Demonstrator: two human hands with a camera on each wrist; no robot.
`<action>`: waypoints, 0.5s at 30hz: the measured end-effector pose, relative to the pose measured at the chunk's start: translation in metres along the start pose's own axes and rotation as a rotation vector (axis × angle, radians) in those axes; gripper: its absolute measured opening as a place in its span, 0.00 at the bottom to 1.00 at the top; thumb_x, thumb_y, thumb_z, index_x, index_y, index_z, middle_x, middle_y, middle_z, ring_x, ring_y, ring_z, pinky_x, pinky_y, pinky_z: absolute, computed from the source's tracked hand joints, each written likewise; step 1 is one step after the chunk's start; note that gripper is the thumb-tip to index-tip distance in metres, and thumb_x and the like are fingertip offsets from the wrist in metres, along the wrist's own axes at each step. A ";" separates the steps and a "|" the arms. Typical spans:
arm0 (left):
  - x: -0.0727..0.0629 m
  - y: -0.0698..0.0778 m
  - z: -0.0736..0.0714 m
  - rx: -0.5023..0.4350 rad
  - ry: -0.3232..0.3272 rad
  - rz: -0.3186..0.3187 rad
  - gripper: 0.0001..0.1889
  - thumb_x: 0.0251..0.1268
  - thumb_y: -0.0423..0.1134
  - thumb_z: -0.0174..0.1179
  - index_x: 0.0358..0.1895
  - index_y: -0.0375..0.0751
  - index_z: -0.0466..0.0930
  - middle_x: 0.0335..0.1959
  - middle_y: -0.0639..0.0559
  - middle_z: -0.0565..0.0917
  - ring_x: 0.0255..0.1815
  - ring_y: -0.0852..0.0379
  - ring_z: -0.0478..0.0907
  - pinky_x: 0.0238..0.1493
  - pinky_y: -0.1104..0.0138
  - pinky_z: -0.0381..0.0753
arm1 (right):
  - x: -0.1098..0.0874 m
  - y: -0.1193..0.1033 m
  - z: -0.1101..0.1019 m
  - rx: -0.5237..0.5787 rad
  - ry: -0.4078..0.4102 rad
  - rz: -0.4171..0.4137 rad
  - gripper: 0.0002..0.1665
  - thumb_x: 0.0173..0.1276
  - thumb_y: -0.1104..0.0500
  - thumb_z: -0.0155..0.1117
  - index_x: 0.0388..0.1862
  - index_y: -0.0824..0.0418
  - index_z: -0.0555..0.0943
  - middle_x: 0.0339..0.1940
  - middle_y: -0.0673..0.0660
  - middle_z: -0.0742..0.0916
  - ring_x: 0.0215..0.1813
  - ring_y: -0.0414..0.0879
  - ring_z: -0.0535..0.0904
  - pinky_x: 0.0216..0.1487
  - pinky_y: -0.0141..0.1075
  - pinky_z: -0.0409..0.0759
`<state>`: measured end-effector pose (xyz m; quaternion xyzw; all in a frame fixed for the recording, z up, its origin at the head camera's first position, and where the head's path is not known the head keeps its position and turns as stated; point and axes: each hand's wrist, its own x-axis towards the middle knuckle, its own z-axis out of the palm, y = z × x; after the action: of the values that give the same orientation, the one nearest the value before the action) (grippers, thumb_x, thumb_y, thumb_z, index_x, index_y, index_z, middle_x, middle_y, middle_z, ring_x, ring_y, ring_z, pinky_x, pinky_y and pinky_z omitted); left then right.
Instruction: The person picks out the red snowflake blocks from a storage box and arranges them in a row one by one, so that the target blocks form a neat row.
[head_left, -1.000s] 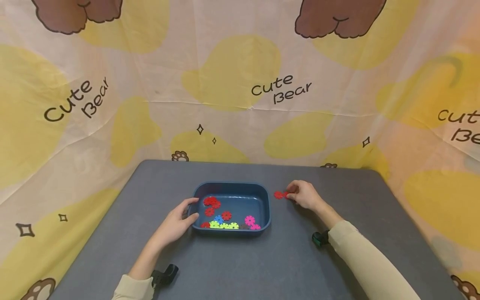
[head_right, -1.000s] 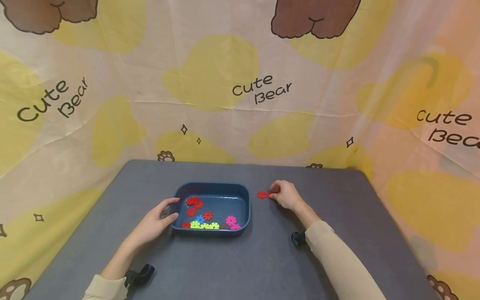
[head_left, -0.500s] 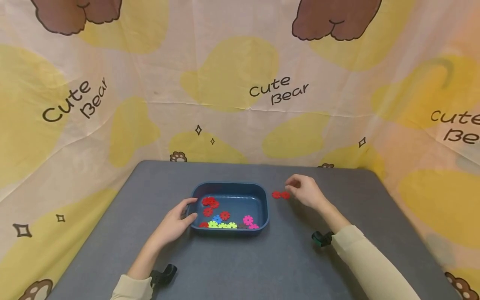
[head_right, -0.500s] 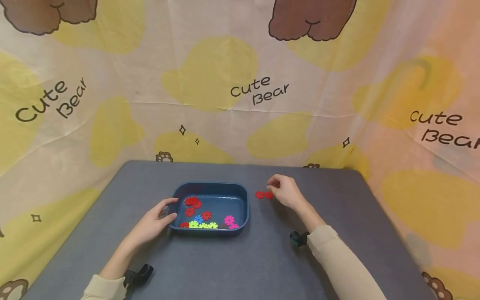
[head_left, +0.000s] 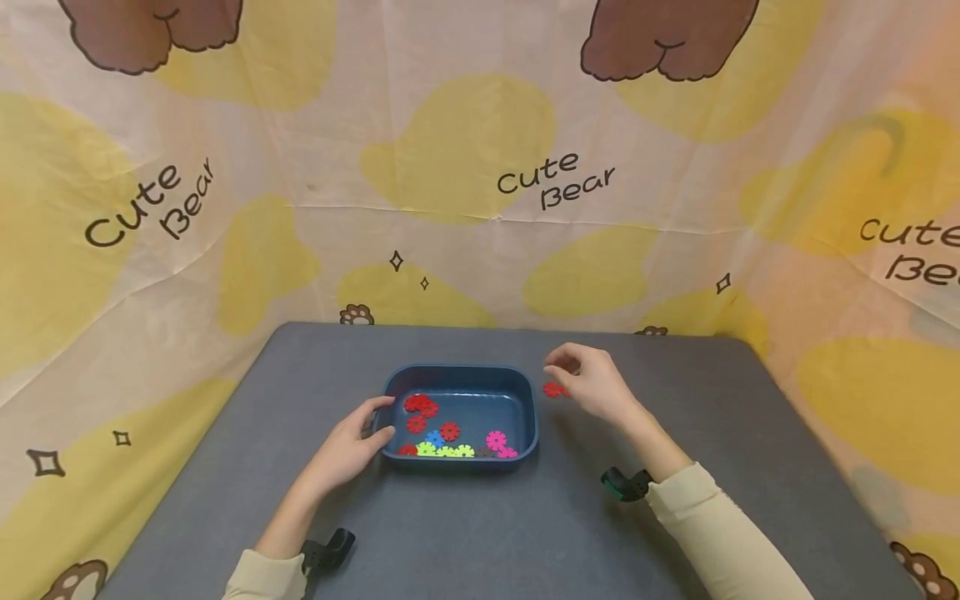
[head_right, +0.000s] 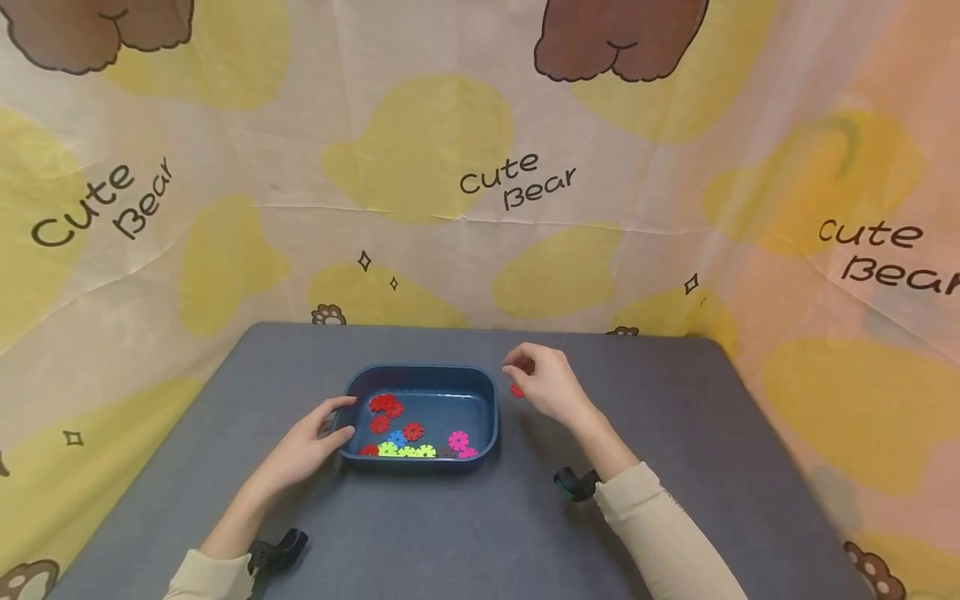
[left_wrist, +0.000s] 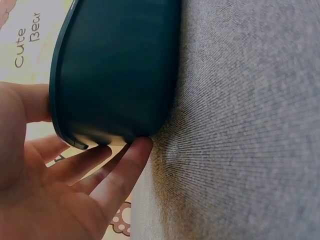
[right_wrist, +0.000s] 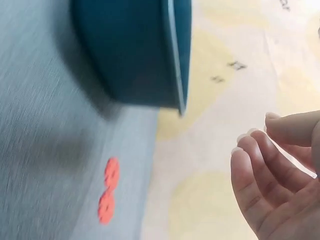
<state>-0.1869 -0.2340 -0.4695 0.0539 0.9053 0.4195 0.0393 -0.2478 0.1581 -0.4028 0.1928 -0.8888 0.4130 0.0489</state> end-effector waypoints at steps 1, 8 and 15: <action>0.000 0.000 0.000 -0.001 0.000 0.000 0.28 0.75 0.42 0.58 0.75 0.46 0.66 0.76 0.34 0.65 0.71 0.27 0.67 0.66 0.37 0.69 | 0.000 -0.004 0.002 0.013 -0.003 -0.004 0.07 0.71 0.59 0.69 0.46 0.59 0.85 0.38 0.54 0.89 0.36 0.47 0.84 0.36 0.41 0.82; -0.002 0.001 0.001 -0.012 -0.002 -0.007 0.27 0.75 0.40 0.58 0.75 0.45 0.66 0.76 0.34 0.65 0.71 0.27 0.66 0.66 0.37 0.69 | 0.003 -0.024 0.024 0.028 -0.027 -0.061 0.07 0.69 0.60 0.70 0.45 0.59 0.86 0.36 0.49 0.88 0.36 0.44 0.82 0.39 0.40 0.83; -0.001 0.000 0.001 -0.005 0.001 -0.008 0.28 0.75 0.41 0.58 0.74 0.46 0.66 0.76 0.35 0.65 0.71 0.27 0.66 0.66 0.37 0.69 | 0.007 -0.036 0.047 0.041 -0.099 -0.092 0.09 0.69 0.60 0.71 0.46 0.59 0.86 0.36 0.47 0.87 0.36 0.41 0.81 0.38 0.37 0.82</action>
<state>-0.1861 -0.2335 -0.4696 0.0500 0.9045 0.4215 0.0408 -0.2370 0.0997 -0.4067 0.2548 -0.8717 0.4181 0.0200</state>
